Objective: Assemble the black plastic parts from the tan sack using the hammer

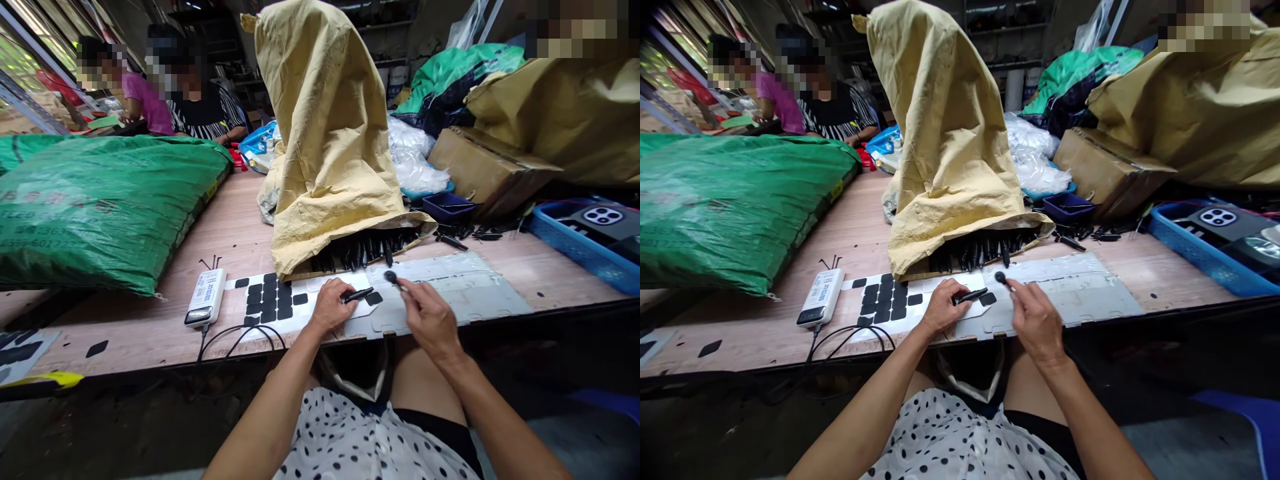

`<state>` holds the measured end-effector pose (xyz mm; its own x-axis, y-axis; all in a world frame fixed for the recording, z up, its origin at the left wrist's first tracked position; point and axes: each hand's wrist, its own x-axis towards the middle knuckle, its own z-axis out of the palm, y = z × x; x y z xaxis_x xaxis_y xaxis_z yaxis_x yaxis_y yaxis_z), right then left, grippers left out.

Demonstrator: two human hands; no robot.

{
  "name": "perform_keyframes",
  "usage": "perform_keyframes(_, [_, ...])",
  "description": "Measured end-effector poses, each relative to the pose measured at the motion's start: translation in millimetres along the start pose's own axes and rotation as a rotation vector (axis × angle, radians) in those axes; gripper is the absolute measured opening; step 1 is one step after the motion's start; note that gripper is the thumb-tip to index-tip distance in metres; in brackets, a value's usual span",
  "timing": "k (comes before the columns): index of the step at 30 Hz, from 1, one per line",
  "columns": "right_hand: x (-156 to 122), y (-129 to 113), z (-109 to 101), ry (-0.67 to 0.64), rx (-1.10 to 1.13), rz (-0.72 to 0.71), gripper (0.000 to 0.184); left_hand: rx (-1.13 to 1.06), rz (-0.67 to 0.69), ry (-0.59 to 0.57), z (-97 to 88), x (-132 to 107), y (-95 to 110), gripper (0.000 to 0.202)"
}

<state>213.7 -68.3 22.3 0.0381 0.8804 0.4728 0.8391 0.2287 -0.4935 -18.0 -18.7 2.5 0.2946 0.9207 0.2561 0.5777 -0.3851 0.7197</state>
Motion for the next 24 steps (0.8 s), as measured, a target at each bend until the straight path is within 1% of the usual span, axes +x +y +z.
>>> perform_keyframes(2, [9.3,27.2,-8.6,0.072,-0.164,0.064,0.036,0.013,0.015,0.005,0.5,-0.4,0.1,0.019])
perform_keyframes(5, [19.7,70.6,-17.7,0.103,-0.373,0.152,0.036,0.013,0.033,0.035,1.9,-1.8,-0.3,0.025])
perform_keyframes(7, [23.2,86.1,-20.1,0.103,-0.45,0.189,0.034,-0.001,0.041,0.064,3.0,-3.2,-0.5,0.032])
perform_keyframes(8, [24.0,86.3,-20.1,0.118,-0.478,0.2,0.033,-0.011,0.046,0.077,3.6,-3.9,-0.6,0.037])
perform_keyframes(9, [24.2,80.9,-19.2,0.138,-0.488,0.2,0.033,-0.019,0.053,0.088,4.0,-4.6,-0.7,0.041])
perform_keyframes(10, [24.0,70.2,-17.4,0.156,-0.476,0.198,0.032,-0.025,0.058,0.099,4.5,-5.4,-0.7,0.046])
perform_keyframes(11, [23.5,55.0,-14.3,0.153,-0.432,0.186,0.033,-0.027,0.063,0.106,4.8,-6.3,-0.7,0.049])
perform_keyframes(12, [22.8,36.5,-10.0,0.108,-0.326,0.17,0.033,-0.025,0.07,0.112,5.1,-7.2,-0.6,0.052])
perform_keyframes(13, [22.2,16.3,-4.4,0.01,-0.195,0.186,0.032,-0.02,0.078,0.115,5.4,-8.2,-0.6,0.054])
perform_keyframes(15, [21.6,-22.5,10.0,-0.325,0.037,0.27,0.031,0.001,0.106,0.119,5.6,-10.1,-0.3,0.057])
perform_keyframes(16, [21.7,-38.3,18.1,-0.454,0.118,0.292,0.035,0.015,0.123,0.117,5.5,-11.1,0.0,0.058])
perform_keyframes(17, [22.0,-50.4,26.0,-0.519,0.148,0.317,0.038,0.027,0.14,0.11,5.2,-11.9,0.4,0.059])
perform_keyframes(18, [22.6,-58.5,33.4,-0.534,0.138,0.345,0.038,0.034,0.155,0.101,4.5,-12.7,0.9,0.06])
perform_keyframes(20, [24.7,-63.1,44.8,-0.536,0.135,0.384,0.035,0.025,0.174,0.076,1.9,-13.8,2.5,0.061])
perform_keyframes(22, [28.3,-56.2,50.4,-0.543,0.204,0.385,0.029,0.01,0.205,0.029,-2.0,-14.3,4.7,0.063])
perform_keyframes(24, [33.0,-44.6,50.6,-0.592,0.331,0.342,0.025,0.027,0.25,-0.04,-6.0,-14.3,6.7,0.065])
